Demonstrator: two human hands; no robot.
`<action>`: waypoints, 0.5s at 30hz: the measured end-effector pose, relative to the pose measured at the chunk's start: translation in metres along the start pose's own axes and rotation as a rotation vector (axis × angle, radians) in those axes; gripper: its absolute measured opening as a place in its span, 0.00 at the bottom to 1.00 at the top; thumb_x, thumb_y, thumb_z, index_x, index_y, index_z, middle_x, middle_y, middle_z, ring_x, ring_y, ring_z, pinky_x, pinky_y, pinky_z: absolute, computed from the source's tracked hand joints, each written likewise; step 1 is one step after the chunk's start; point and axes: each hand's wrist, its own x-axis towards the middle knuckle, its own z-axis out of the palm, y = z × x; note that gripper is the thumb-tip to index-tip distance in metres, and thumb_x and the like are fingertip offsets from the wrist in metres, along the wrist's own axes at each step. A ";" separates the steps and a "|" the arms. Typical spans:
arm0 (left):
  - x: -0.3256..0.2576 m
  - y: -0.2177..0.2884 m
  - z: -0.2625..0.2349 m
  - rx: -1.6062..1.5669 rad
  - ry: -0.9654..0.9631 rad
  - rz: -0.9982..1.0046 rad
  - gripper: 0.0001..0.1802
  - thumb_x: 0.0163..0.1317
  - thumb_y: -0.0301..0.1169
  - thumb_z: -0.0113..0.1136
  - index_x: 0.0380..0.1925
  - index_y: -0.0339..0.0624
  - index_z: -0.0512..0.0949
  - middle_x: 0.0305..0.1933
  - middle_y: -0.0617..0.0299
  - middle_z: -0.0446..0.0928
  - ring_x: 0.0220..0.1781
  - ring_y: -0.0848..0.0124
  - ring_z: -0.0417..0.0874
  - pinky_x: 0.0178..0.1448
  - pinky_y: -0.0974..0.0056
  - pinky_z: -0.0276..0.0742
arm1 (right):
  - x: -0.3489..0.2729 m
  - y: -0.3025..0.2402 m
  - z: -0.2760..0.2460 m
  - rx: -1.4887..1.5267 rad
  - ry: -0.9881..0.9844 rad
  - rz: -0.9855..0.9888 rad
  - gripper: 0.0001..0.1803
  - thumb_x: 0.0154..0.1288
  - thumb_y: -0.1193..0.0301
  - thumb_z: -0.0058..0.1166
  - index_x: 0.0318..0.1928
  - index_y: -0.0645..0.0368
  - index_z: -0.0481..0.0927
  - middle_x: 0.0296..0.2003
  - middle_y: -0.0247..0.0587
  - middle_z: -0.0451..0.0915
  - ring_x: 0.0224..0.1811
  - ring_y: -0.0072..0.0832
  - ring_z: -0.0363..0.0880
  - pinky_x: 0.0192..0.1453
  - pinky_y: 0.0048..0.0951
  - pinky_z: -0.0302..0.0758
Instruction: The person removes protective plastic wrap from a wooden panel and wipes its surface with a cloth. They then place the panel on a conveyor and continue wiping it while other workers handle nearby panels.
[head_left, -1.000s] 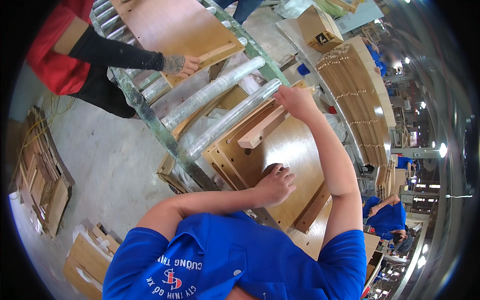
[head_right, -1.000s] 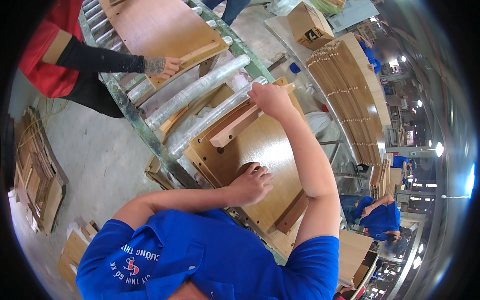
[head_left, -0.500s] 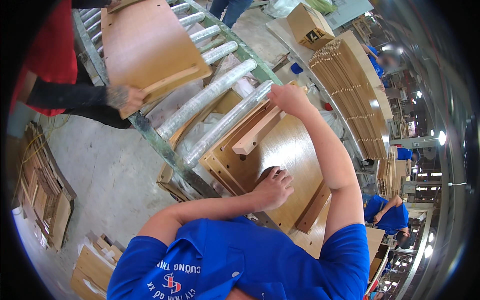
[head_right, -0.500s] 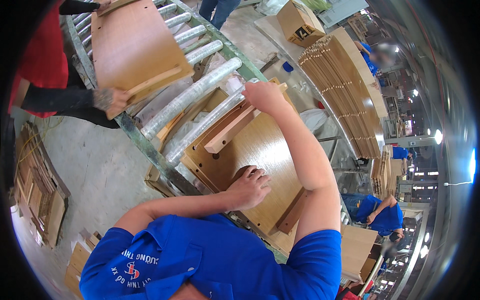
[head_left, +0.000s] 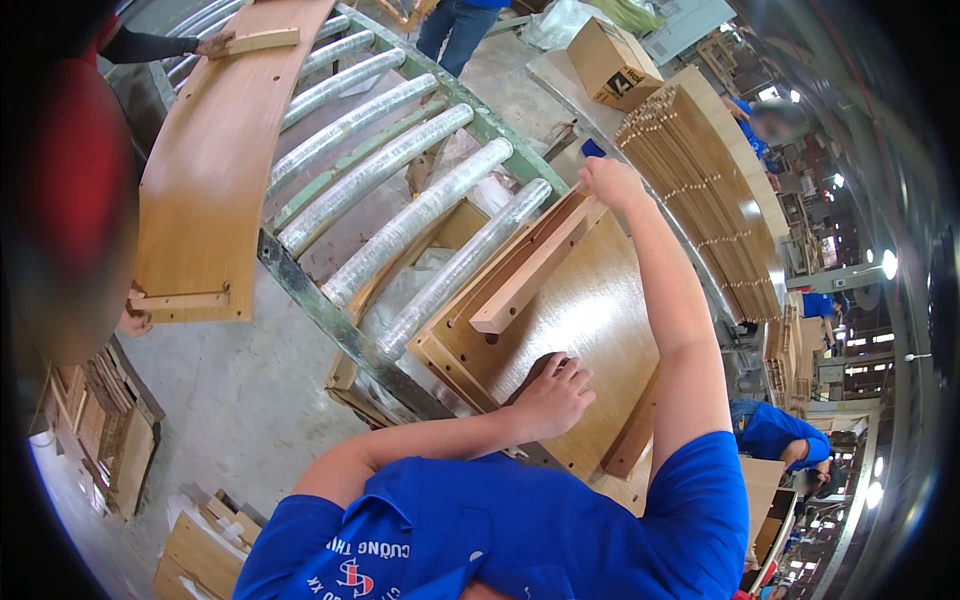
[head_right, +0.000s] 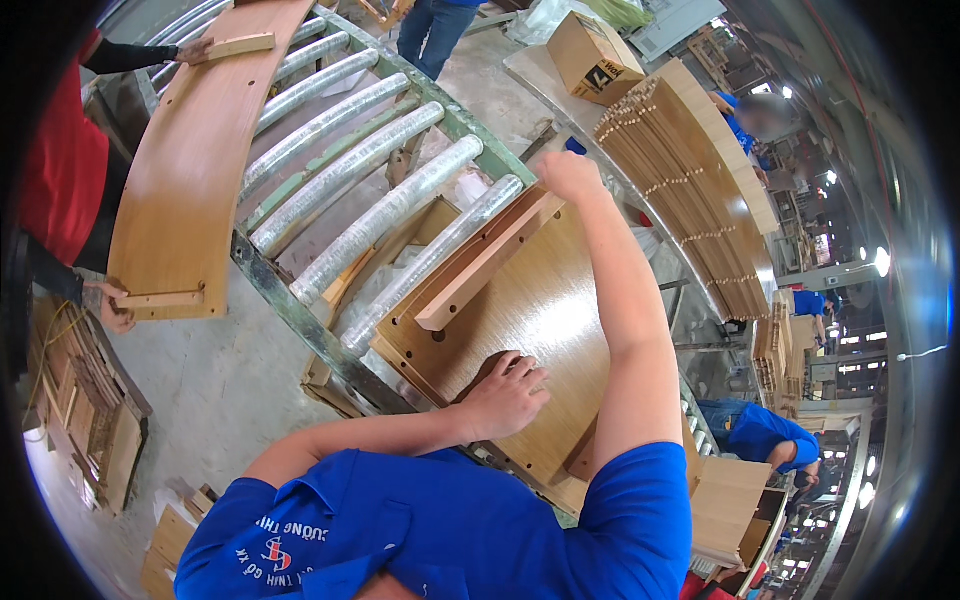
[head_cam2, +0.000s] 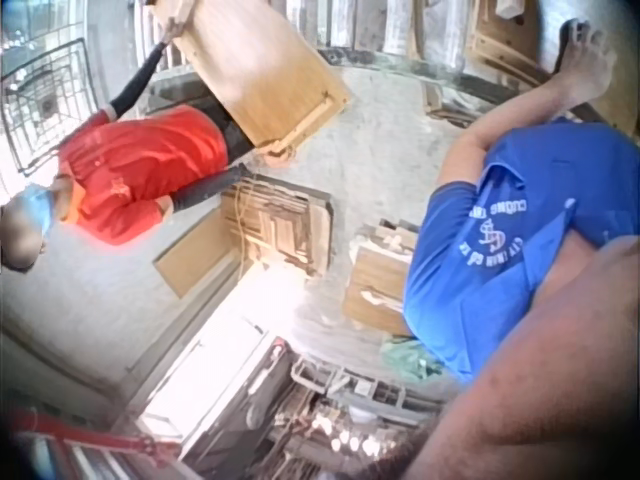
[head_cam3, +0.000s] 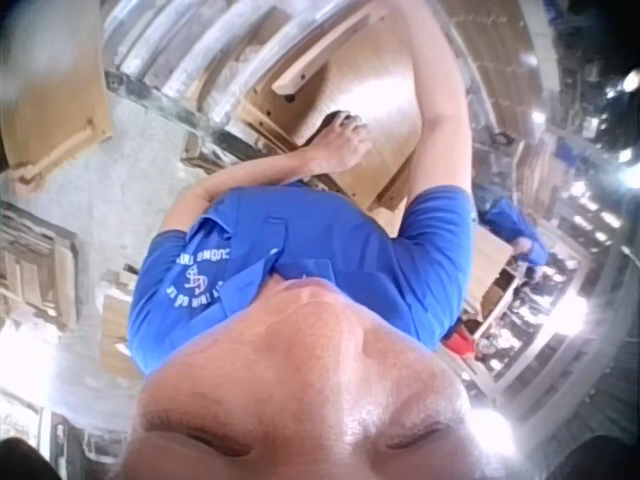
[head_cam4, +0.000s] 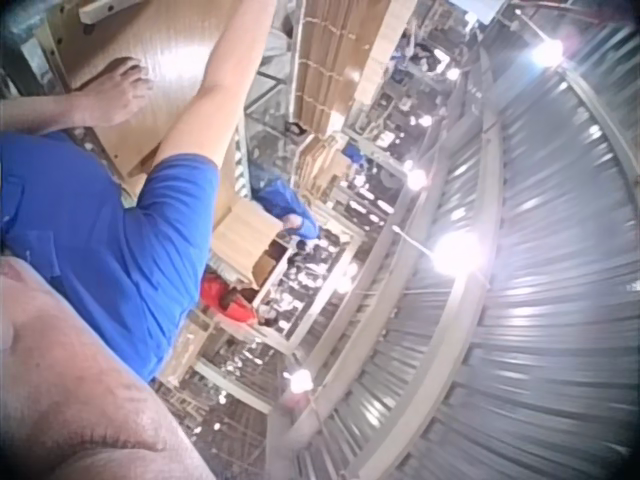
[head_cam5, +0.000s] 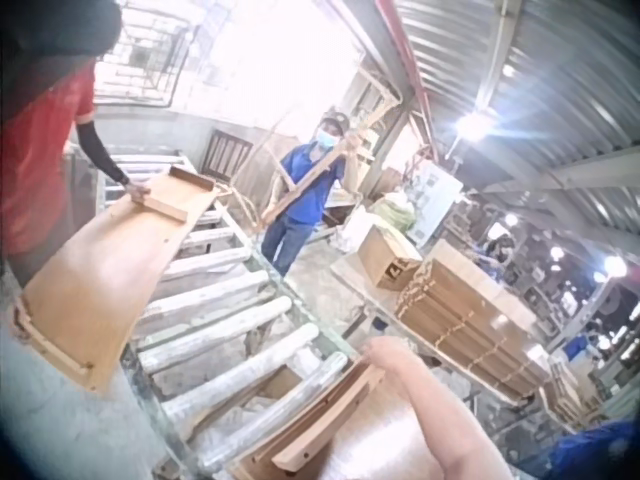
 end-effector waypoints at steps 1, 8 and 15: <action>0.000 0.000 0.001 -0.001 0.002 0.001 0.13 0.60 0.31 0.42 0.36 0.38 0.75 0.58 0.46 0.66 0.64 0.51 0.60 0.68 0.46 0.47 | 0.002 0.004 0.003 0.003 0.010 0.015 0.16 0.63 0.59 0.42 0.36 0.58 0.76 0.34 0.49 0.80 0.40 0.45 0.77 0.44 0.46 0.72; -0.001 -0.002 0.005 0.022 0.055 -0.016 0.11 0.58 0.34 0.46 0.36 0.41 0.75 0.57 0.49 0.65 0.63 0.53 0.61 0.67 0.46 0.47 | 0.014 0.011 0.009 -0.023 0.016 0.096 0.15 0.62 0.61 0.44 0.37 0.59 0.78 0.38 0.50 0.80 0.43 0.45 0.78 0.45 0.44 0.75; 0.001 -0.002 0.007 0.038 0.058 -0.019 0.11 0.58 0.34 0.47 0.36 0.42 0.75 0.56 0.52 0.66 0.63 0.54 0.61 0.67 0.47 0.48 | 0.022 0.020 0.017 0.048 0.030 0.081 0.16 0.62 0.60 0.44 0.34 0.60 0.77 0.34 0.52 0.79 0.40 0.48 0.77 0.44 0.45 0.73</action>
